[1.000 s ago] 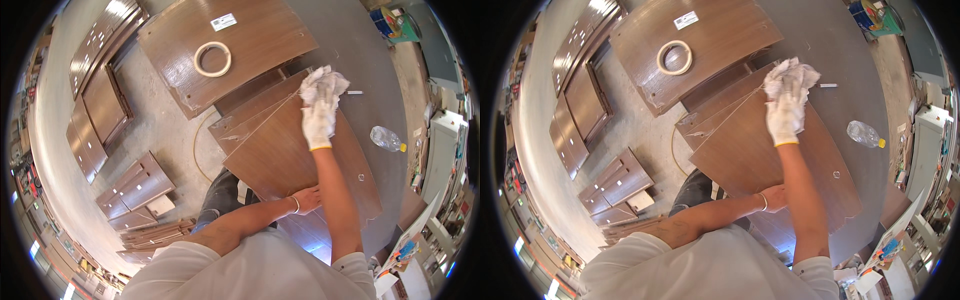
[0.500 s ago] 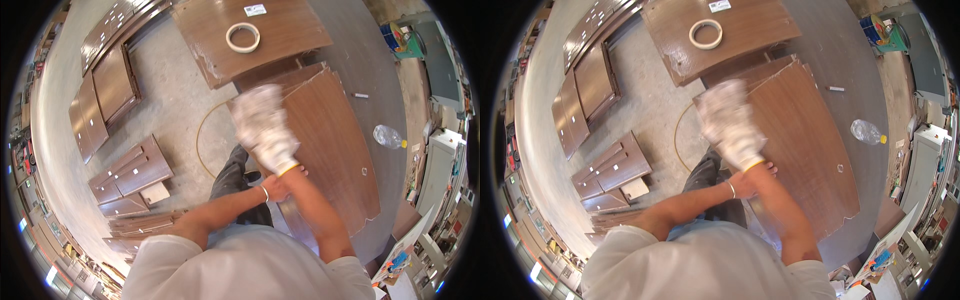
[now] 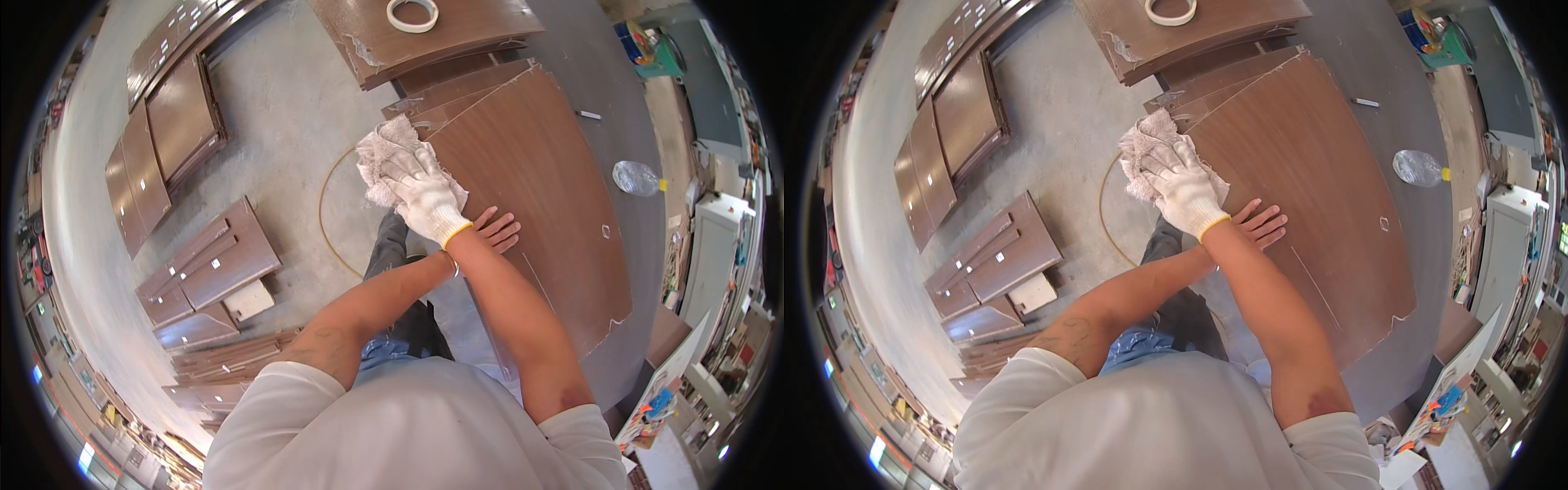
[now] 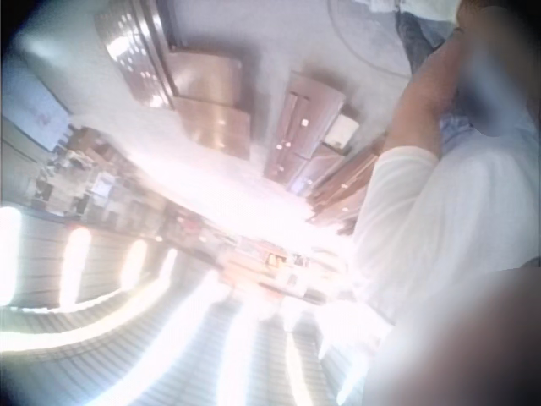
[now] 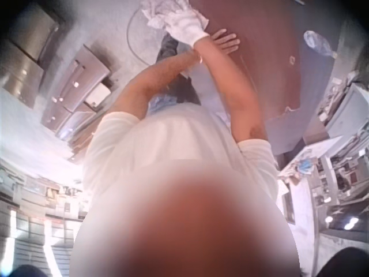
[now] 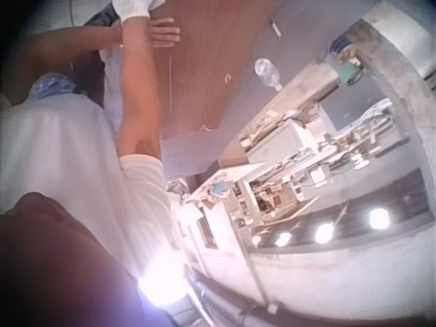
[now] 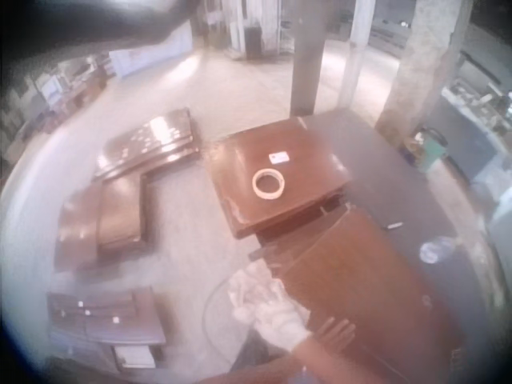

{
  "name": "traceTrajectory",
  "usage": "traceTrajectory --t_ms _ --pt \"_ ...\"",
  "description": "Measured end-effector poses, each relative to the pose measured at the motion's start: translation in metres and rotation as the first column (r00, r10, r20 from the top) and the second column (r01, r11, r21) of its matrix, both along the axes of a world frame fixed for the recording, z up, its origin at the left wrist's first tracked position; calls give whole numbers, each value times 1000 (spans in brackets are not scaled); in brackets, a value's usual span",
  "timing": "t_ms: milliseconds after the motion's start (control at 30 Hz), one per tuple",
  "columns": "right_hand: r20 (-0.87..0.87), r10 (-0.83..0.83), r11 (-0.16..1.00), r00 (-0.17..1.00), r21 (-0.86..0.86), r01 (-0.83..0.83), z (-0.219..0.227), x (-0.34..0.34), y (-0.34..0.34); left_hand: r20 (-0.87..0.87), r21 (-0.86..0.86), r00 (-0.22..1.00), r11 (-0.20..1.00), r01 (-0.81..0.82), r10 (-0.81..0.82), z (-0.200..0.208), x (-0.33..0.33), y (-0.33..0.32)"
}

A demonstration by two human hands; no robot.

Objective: The person wipes a large brown wooden panel with a cloth, pours liquid from a bottle onto the cloth, and continues wiping. They apply masking tape along the panel edges, then lift and stack the panel with others. The cycle repeats with additional panels.

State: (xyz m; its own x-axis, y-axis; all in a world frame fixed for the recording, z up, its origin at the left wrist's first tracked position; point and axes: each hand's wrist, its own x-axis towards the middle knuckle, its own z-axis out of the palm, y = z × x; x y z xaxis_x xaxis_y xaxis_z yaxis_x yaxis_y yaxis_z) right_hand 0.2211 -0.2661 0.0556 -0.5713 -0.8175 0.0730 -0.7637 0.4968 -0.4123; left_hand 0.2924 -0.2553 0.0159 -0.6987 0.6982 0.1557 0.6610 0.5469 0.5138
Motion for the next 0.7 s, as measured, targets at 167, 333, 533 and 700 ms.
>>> traceTrajectory --t_ms 167,333,533,700 --pt "584 -241 970 775 112 216 15 -20 31 327 -173 945 984 40 19 19 19 4" --pt "904 -408 676 124 208 707 28 34 133 349 -73 937 997 -1 27 46 72 -13" --pt "681 -727 402 94 310 861 70 123 231 247 30 857 881 -472 451 37 93 -99" --pt "145 -532 828 834 293 478 50 179 224 705 95 269 288 -953 656 11 26 -171"
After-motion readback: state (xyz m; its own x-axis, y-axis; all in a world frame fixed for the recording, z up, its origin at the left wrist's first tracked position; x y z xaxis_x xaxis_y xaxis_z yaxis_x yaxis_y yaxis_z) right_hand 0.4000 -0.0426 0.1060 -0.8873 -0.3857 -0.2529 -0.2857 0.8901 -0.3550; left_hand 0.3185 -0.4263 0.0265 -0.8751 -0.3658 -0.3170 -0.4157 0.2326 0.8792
